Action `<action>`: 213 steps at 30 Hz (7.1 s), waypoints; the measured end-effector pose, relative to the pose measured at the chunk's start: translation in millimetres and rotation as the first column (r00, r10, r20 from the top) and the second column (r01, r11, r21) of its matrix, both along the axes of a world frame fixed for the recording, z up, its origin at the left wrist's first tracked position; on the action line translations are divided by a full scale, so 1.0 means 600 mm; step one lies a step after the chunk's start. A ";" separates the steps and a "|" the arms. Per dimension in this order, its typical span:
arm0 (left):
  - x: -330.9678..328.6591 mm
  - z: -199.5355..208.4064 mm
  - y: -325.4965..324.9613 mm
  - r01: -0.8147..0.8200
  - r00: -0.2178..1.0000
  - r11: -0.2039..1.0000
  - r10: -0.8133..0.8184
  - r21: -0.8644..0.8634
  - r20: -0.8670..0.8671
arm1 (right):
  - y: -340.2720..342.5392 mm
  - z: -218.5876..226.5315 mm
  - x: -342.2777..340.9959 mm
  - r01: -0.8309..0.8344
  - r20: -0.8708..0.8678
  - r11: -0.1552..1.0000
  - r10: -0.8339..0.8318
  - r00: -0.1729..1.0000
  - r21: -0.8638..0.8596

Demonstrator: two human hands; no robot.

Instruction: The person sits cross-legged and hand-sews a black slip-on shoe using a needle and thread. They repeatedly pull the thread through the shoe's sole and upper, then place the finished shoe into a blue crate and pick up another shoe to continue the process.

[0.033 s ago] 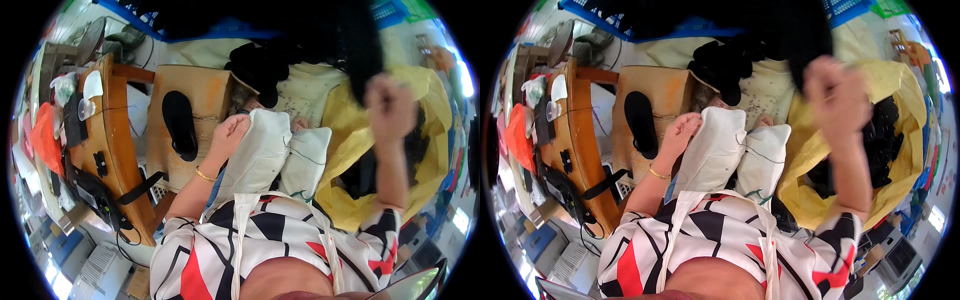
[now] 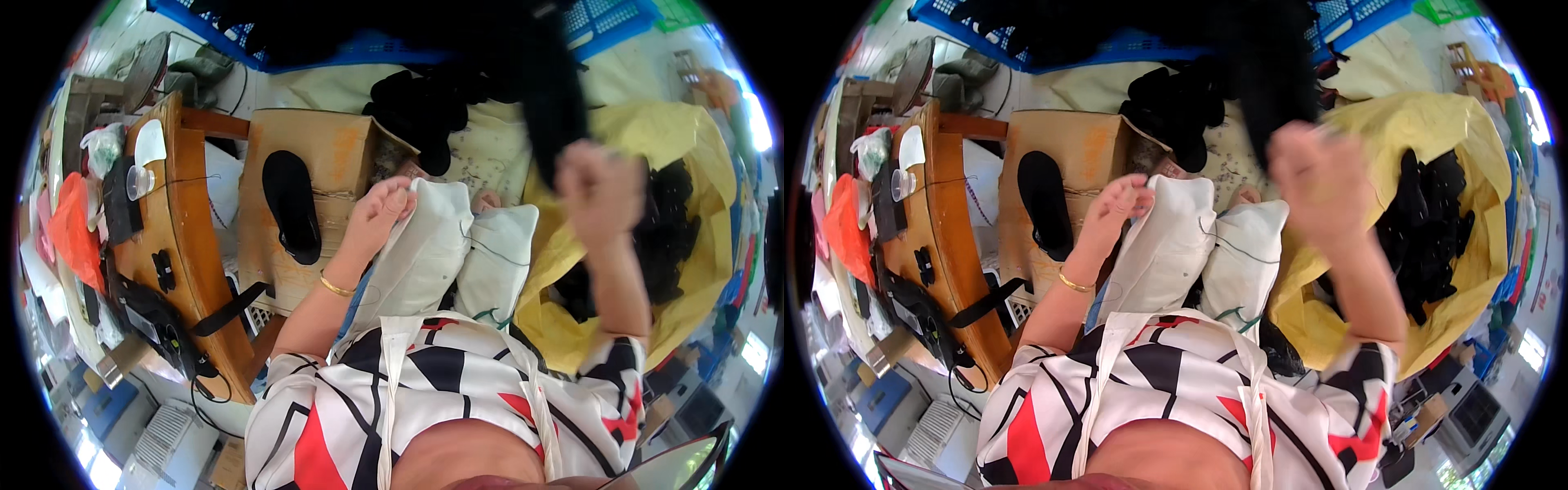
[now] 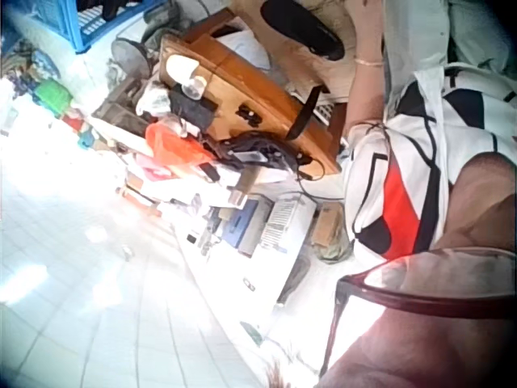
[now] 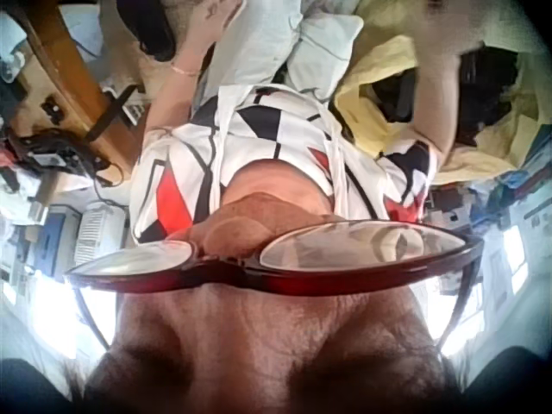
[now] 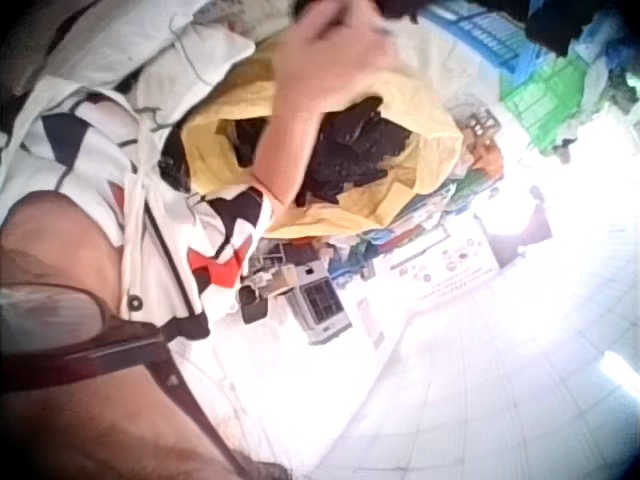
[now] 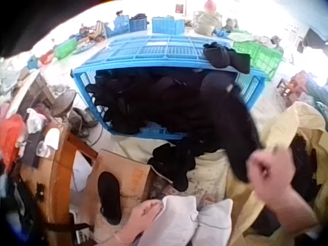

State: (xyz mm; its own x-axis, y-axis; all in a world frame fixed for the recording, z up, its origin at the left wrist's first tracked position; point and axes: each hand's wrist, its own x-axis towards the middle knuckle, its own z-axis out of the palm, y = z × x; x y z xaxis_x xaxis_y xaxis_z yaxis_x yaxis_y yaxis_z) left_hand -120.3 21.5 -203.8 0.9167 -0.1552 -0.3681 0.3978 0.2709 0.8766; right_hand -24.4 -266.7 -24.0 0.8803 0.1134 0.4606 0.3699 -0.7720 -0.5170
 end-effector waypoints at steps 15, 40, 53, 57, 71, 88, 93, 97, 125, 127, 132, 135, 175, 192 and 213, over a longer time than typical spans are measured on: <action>-0.075 0.110 -0.004 0.008 0.997 0.999 -0.004 0.041 -0.080 | 0.108 -0.133 -0.269 -0.236 -0.141 0.920 0.291 0.946 0.313; -0.191 0.128 -0.073 -0.023 0.989 0.996 0.036 0.089 -0.145 | 0.117 -0.162 -0.338 0.243 -0.554 0.791 0.141 0.820 0.562; -0.194 0.118 -0.075 -0.149 0.972 0.948 0.087 -0.282 -0.220 | 0.112 -0.197 -0.346 0.283 -0.500 0.578 0.258 0.827 0.765; -0.192 0.118 -0.073 -0.117 0.974 0.957 0.058 -0.266 -0.220 | 0.106 -0.203 -0.342 0.338 -0.531 0.524 0.274 0.802 0.782; -0.191 0.103 -0.103 -0.124 0.970 0.987 0.099 -0.102 -0.221 | 0.085 -0.241 -0.331 0.428 -0.623 0.494 0.349 0.700 0.757; -0.179 0.086 -0.113 0.051 0.975 0.993 -0.027 0.106 -0.219 | 0.073 -0.276 -0.342 0.060 -0.004 0.965 -0.061 0.998 0.257; -0.166 0.087 -0.110 0.079 0.966 0.996 -0.068 0.034 -0.251 | 0.059 -0.228 -0.342 -0.229 0.014 0.973 0.229 0.973 0.039; -0.170 0.088 -0.115 0.067 0.960 0.998 -0.065 -0.001 -0.272 | 0.057 -0.244 -0.340 -0.170 -0.006 0.984 0.170 0.985 0.050; -0.171 0.117 -0.098 -0.090 0.941 0.995 0.067 -0.053 -0.332 | 0.057 -0.249 -0.349 -0.293 -0.107 0.753 0.432 0.896 0.589; -0.174 0.117 -0.097 -0.091 0.939 0.996 0.091 0.013 -0.332 | 0.061 -0.246 -0.360 -0.140 -0.154 0.663 0.365 0.918 0.735; -0.178 0.130 -0.098 0.124 0.973 0.966 -0.073 0.229 -0.217 | 0.084 -0.207 -0.343 0.215 -0.293 0.789 -0.046 0.955 0.575; -0.198 0.107 -0.083 0.221 0.924 0.786 -0.358 0.577 0.134 | 0.083 -0.206 -0.331 0.373 -0.638 0.598 0.321 0.700 0.710; -0.171 0.134 -0.079 -0.085 0.953 0.995 0.066 -0.052 -0.295 | 0.088 -0.260 -0.361 0.266 -0.438 0.372 0.529 0.726 0.889; -0.190 0.152 -0.093 0.152 0.979 0.875 -0.198 0.460 0.051 | 0.099 -0.281 -0.368 0.443 -0.450 0.154 0.543 0.709 0.883; -0.061 0.170 -0.104 -0.113 0.994 0.960 0.110 -0.257 -0.026 | 0.078 -0.228 -0.318 0.097 -0.400 0.484 0.576 0.713 0.869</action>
State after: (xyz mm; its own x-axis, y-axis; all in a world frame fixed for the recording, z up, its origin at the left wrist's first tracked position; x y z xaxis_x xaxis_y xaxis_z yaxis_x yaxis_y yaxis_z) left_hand -156.8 -41.0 -101.7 0.9297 -0.1433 -0.3394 0.3617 0.5301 0.7669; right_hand -214.9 -220.0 -160.6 0.9585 0.2583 -0.1207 -0.1704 0.1795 -0.9689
